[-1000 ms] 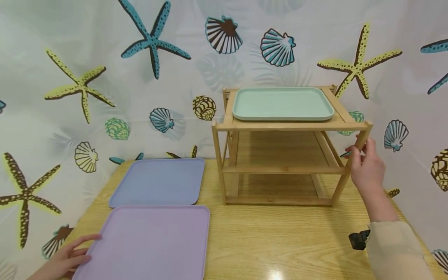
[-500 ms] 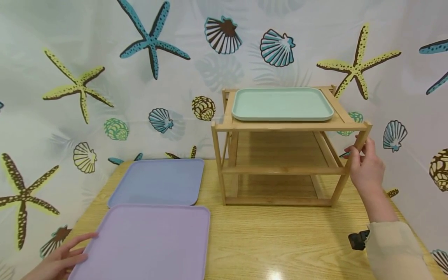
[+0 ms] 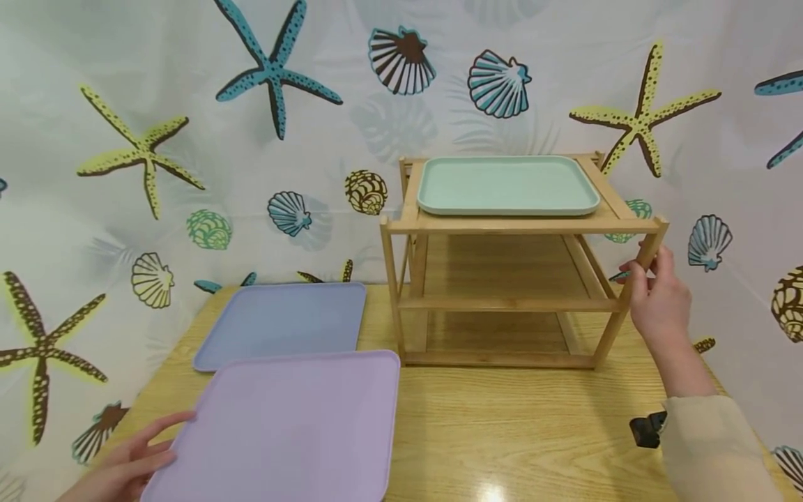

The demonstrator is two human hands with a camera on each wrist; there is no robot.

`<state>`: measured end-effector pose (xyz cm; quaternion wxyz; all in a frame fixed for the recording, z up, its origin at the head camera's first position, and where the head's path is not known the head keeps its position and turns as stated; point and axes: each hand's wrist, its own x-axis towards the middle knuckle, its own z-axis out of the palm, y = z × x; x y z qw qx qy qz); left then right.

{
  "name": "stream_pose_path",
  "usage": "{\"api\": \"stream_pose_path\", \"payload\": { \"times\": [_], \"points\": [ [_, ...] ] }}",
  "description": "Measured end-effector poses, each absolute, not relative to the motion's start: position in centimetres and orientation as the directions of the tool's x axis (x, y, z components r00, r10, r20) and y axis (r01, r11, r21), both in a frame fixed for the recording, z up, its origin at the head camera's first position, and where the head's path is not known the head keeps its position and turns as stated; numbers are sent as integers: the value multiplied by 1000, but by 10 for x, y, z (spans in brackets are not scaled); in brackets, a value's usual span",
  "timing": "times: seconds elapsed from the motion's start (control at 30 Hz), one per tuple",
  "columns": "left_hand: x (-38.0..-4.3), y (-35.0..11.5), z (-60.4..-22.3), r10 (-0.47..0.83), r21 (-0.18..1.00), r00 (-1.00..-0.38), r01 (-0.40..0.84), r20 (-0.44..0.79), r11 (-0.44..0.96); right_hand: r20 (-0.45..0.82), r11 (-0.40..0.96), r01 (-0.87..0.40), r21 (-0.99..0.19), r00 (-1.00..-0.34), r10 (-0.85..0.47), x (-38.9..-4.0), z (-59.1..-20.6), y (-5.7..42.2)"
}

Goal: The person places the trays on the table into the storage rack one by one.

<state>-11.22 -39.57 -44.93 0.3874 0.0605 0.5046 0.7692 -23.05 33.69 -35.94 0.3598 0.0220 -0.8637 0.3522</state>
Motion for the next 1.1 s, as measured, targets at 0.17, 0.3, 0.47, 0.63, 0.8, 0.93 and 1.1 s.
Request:
{"api": "stream_pose_path", "payload": {
  "times": [0.17,0.3,0.47,0.63,0.8,0.93,1.1],
  "points": [
    [-113,-369,-445,698,855,-691,-465,-188,-230,637,740,-315,-594,-747,193,-231,-359,341],
    [-110,-347,-440,703,873,-696,-423,-143,-242,612,729,-314,-608,-770,180,-231,-359,343],
    [-105,-320,-428,698,895,-709,-370,-99,-249,596,713,-328,-620,-788,156,-230,-358,344],
    [-104,-291,-418,683,914,-726,-326,-78,-241,580,716,-319,-621,-801,146,-229,-357,345],
    [-106,-261,-414,644,934,-762,-276,-70,-225,567,727,-301,-617,-811,146,-229,-357,346],
    [-107,-237,-412,610,944,-791,-235,-46,-234,568,726,-301,-618,-810,148,-228,-358,347],
    [-110,-210,-408,554,957,-832,-182,-28,-225,573,725,-310,-615,-807,141,-228,-358,347]
  ]
}}
